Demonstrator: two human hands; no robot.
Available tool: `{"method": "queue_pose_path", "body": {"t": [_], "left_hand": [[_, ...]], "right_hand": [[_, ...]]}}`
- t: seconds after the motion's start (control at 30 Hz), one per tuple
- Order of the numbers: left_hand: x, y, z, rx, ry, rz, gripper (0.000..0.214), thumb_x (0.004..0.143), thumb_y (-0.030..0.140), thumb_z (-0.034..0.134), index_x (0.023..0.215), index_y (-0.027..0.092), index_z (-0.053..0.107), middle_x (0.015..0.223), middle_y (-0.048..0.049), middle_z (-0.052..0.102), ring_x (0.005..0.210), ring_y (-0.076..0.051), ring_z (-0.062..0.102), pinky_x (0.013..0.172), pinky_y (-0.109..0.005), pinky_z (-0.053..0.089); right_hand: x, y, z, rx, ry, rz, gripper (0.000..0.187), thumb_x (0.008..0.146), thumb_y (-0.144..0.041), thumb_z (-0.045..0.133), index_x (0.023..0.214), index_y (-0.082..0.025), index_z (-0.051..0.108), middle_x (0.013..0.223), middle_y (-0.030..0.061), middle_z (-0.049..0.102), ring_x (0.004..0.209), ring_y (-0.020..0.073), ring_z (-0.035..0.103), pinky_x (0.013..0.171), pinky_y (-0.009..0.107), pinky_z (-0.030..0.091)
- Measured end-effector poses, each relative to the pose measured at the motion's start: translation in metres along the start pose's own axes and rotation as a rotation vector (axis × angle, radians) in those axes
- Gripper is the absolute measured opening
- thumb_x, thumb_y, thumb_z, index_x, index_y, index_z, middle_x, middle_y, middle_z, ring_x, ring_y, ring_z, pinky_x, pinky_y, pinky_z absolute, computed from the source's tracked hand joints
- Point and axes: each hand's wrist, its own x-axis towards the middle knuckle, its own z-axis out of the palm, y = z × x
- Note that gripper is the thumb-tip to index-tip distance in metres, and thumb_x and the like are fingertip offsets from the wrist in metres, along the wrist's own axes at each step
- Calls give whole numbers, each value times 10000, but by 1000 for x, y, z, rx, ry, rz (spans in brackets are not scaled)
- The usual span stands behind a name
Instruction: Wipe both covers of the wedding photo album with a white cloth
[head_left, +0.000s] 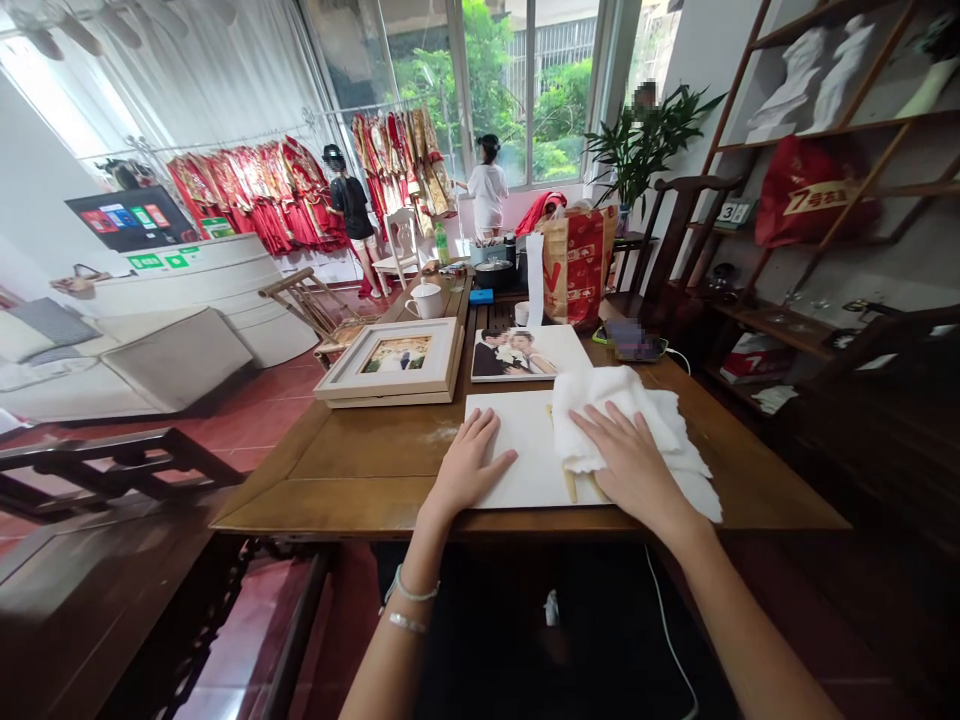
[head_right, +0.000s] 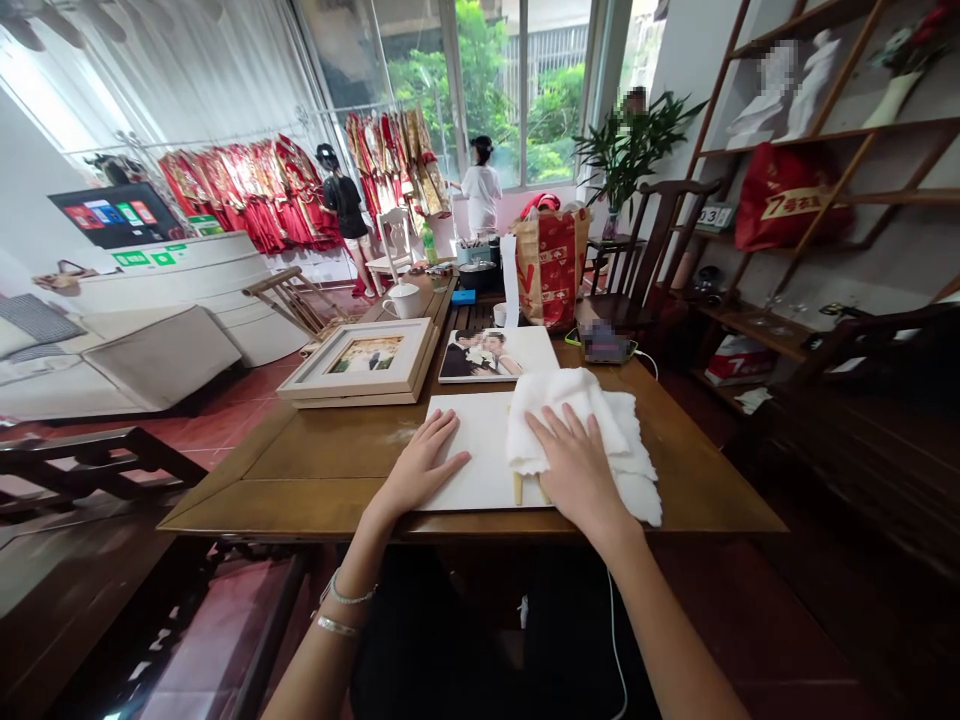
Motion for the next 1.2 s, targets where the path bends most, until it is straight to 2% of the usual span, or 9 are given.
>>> {"method": "queue_pose_path", "body": {"t": [0.17, 0.3, 0.4, 0.5, 0.63, 0.73, 0.8, 0.93, 1.2], "left_hand": [[-1, -2, 1, 7, 7, 4, 578, 871, 462, 498, 1372, 183, 434, 1497, -92, 354, 1431, -263, 219, 1155, -460, 247], [-2, -1, 0, 15, -1, 16, 585, 876, 462, 488, 1375, 163, 431, 1501, -98, 343, 1434, -261, 208, 1163, -445, 237], [-2, -1, -2, 20, -17, 11, 600, 874, 450, 500, 1385, 146, 416, 1506, -101, 335, 1437, -256, 199, 1170, -428, 223], [-2, 0, -3, 25, -30, 3, 619, 871, 444, 507, 1393, 127, 400, 1511, -109, 320, 1439, -257, 190, 1170, -431, 222], [-1, 1, -4, 23, -35, 2, 610, 869, 452, 505, 1394, 160, 400, 1516, -94, 314, 1440, -252, 186, 1168, -437, 222], [-1, 3, -4, 18, -38, -2, 611, 869, 451, 506, 1394, 158, 401, 1517, -97, 313, 1442, -251, 182, 1169, -434, 218], [-1, 4, -4, 13, -41, -9, 617, 870, 447, 507, 1394, 142, 399, 1518, -101, 308, 1443, -248, 177, 1171, -427, 214], [-1, 4, -3, 8, -45, -26, 624, 870, 433, 513, 1395, 118, 395, 1518, -110, 305, 1443, -250, 176, 1170, -427, 213], [-4, -2, -1, 10, -19, -2, 629, 875, 450, 501, 1397, 115, 394, 1517, -114, 307, 1442, -253, 181, 1168, -430, 213]], "right_hand": [[-63, 5, -11, 52, 30, -158, 944, 557, 19, 399, 1443, -301, 331, 1505, -4, 346, 1418, 233, 174, 1134, 551, 180], [-74, 31, -23, 194, -58, -315, 845, 651, -27, 416, 1427, -355, 352, 1490, -33, 370, 1402, 228, 229, 1128, 546, 200], [-56, 50, -25, 239, -84, -303, 757, 700, -63, 417, 1401, -346, 404, 1469, -29, 405, 1388, 226, 268, 1129, 531, 206], [-23, 55, -20, 162, -97, -157, 795, 651, -41, 413, 1404, -297, 415, 1484, -8, 380, 1396, 238, 246, 1132, 548, 169], [28, 36, -13, 68, -93, 44, 714, 697, -61, 432, 1390, -233, 455, 1470, 54, 404, 1384, 289, 272, 1114, 555, 200], [51, 14, -8, 60, -64, 71, 641, 747, -92, 437, 1374, -214, 479, 1462, 80, 414, 1377, 330, 274, 1097, 586, 203], [54, 1, -5, 66, -60, 49, 653, 741, -79, 435, 1379, -216, 472, 1466, 78, 410, 1383, 328, 256, 1096, 596, 190], [31, -9, -4, 69, -65, -17, 771, 666, -8, 427, 1402, -238, 436, 1486, 49, 384, 1403, 281, 216, 1119, 558, 165], [-65, -8, -19, 114, -41, -283, 1000, 525, 53, 374, 1445, -336, 327, 1529, -42, 290, 1429, 217, 115, 1134, 559, 156]]}}
